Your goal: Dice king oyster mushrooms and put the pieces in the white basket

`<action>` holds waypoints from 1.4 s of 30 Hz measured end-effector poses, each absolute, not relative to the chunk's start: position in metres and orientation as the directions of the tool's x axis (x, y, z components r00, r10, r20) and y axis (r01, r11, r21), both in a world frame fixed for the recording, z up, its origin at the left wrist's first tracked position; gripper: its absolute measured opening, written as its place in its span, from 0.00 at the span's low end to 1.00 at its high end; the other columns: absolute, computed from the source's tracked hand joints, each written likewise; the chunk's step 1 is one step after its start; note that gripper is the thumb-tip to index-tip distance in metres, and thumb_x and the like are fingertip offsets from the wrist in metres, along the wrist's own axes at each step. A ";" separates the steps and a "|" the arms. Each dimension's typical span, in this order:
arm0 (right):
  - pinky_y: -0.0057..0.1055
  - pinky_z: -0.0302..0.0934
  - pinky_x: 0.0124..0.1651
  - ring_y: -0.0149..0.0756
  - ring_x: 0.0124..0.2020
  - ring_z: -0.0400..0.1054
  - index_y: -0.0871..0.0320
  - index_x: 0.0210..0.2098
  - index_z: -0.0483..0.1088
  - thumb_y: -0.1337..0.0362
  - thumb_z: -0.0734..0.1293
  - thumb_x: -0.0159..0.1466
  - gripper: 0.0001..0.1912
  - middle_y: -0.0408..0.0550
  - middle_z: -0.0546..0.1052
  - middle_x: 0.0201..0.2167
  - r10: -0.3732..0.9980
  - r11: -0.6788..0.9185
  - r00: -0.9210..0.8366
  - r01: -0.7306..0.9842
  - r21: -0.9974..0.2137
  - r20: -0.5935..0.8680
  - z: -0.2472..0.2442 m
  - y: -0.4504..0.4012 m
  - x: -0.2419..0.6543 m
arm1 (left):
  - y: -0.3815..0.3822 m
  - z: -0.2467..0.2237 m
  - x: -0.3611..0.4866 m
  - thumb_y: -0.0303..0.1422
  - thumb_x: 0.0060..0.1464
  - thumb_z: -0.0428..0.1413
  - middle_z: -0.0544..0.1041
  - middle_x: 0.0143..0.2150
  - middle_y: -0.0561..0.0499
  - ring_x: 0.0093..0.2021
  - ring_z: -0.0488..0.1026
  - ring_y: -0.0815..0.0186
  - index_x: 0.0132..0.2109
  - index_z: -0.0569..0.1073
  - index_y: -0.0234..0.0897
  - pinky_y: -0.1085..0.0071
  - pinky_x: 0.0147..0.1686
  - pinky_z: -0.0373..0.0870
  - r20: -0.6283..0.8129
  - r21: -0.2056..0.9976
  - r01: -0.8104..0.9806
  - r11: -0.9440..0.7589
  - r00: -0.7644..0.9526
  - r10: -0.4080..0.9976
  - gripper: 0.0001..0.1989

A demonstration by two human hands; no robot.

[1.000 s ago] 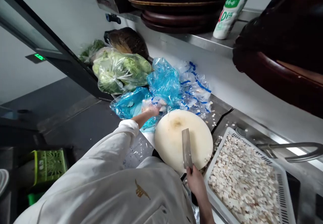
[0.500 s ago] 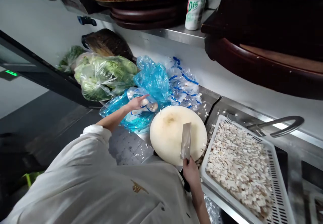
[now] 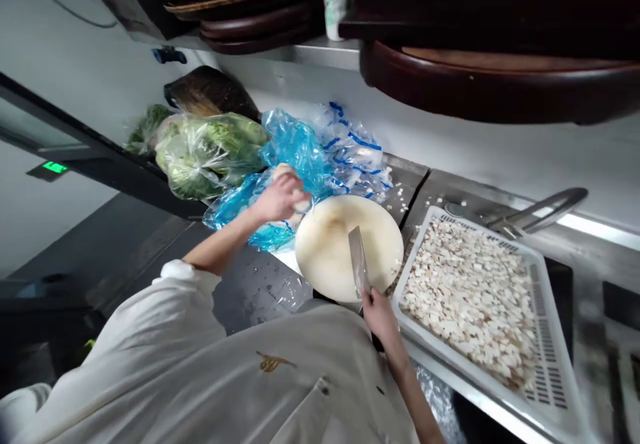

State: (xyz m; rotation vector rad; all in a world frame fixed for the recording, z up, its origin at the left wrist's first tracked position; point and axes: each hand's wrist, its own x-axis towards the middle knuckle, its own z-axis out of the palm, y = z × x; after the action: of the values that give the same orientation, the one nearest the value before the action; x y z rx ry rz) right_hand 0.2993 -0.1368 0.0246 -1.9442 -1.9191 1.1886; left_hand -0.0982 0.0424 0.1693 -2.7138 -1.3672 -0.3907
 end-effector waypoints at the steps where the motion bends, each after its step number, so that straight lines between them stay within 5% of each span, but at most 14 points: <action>1: 0.30 0.59 0.38 0.42 0.37 0.78 0.54 0.36 0.73 0.50 0.55 0.78 0.23 0.52 0.82 0.33 0.906 -0.164 -0.129 0.772 -0.614 -0.403 0.027 -0.137 0.299 | 0.028 0.150 -0.072 0.29 0.59 0.59 0.73 0.63 0.42 0.69 0.64 0.45 0.64 0.76 0.50 0.40 0.71 0.58 0.219 0.047 0.733 -0.678 0.655 0.723 0.26; 4: 0.30 0.57 0.38 0.42 0.39 0.77 0.55 0.42 0.73 0.53 0.58 0.78 0.17 0.52 0.82 0.36 0.912 -0.135 -0.141 0.783 -0.607 -0.385 0.034 -0.135 0.301 | -0.010 0.081 -0.003 0.27 0.60 0.57 0.74 0.66 0.45 0.74 0.60 0.47 0.64 0.76 0.50 0.42 0.78 0.49 0.139 0.145 0.563 -0.813 0.802 0.580 0.27; 7: 0.30 0.56 0.38 0.41 0.39 0.76 0.56 0.50 0.72 0.59 0.59 0.77 0.12 0.51 0.83 0.38 0.889 -0.153 -0.146 0.798 -0.583 -0.434 0.038 -0.138 0.305 | -0.030 0.029 0.035 0.30 0.60 0.58 0.68 0.73 0.45 0.80 0.50 0.44 0.69 0.71 0.45 0.38 0.79 0.39 0.120 0.236 0.573 -0.785 0.784 0.609 0.30; 9: 0.29 0.56 0.39 0.40 0.39 0.76 0.56 0.52 0.72 0.61 0.60 0.77 0.11 0.50 0.83 0.40 0.878 -0.187 -0.118 0.808 -0.559 -0.464 0.041 -0.142 0.304 | -0.029 0.015 0.041 0.37 0.63 0.59 0.63 0.76 0.42 0.80 0.50 0.46 0.72 0.68 0.41 0.39 0.79 0.43 0.142 0.295 0.592 -0.750 0.749 0.647 0.31; 12: 0.29 0.55 0.39 0.39 0.40 0.76 0.56 0.51 0.72 0.62 0.59 0.77 0.11 0.51 0.83 0.40 0.887 -0.197 -0.070 0.836 -0.512 -0.456 0.047 -0.146 0.294 | -0.014 0.014 0.026 0.51 0.65 0.61 0.64 0.75 0.37 0.77 0.57 0.50 0.70 0.69 0.39 0.47 0.77 0.57 0.214 0.379 0.574 -0.726 0.709 0.672 0.34; 16: 0.29 0.54 0.38 0.39 0.39 0.76 0.56 0.48 0.73 0.58 0.58 0.80 0.14 0.51 0.83 0.39 0.890 -0.189 -0.057 0.856 -0.480 -0.452 0.057 -0.142 0.279 | 0.013 0.015 -0.006 0.59 0.59 0.64 0.74 0.66 0.39 0.71 0.66 0.48 0.64 0.75 0.41 0.47 0.73 0.63 0.252 0.395 0.526 -0.754 0.727 0.639 0.35; 30: 0.32 0.57 0.37 0.42 0.36 0.78 0.55 0.53 0.72 0.52 0.51 0.81 0.23 0.53 0.83 0.35 0.882 -0.276 0.137 0.925 -0.260 -0.450 0.128 -0.127 0.212 | 0.068 -0.026 -0.001 0.61 0.56 0.64 0.76 0.61 0.41 0.66 0.64 0.46 0.58 0.79 0.44 0.47 0.68 0.56 0.271 0.519 0.393 -0.759 0.766 0.582 0.32; 42: 0.34 0.67 0.44 0.46 0.42 0.81 0.57 0.57 0.70 0.52 0.48 0.81 0.26 0.59 0.84 0.40 0.810 -0.343 0.204 0.925 -0.161 -0.550 0.100 -0.067 0.183 | 0.066 -0.052 0.003 0.61 0.55 0.64 0.77 0.58 0.41 0.63 0.64 0.44 0.55 0.80 0.44 0.44 0.67 0.55 0.314 0.538 0.391 -0.747 0.730 0.607 0.31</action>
State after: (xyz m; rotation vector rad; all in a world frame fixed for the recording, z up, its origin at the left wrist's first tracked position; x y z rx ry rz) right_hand 0.1833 -0.0671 0.1000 -2.5880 -1.8974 0.9498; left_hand 0.0027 0.0656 -0.0522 -3.3275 -1.0189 -0.8925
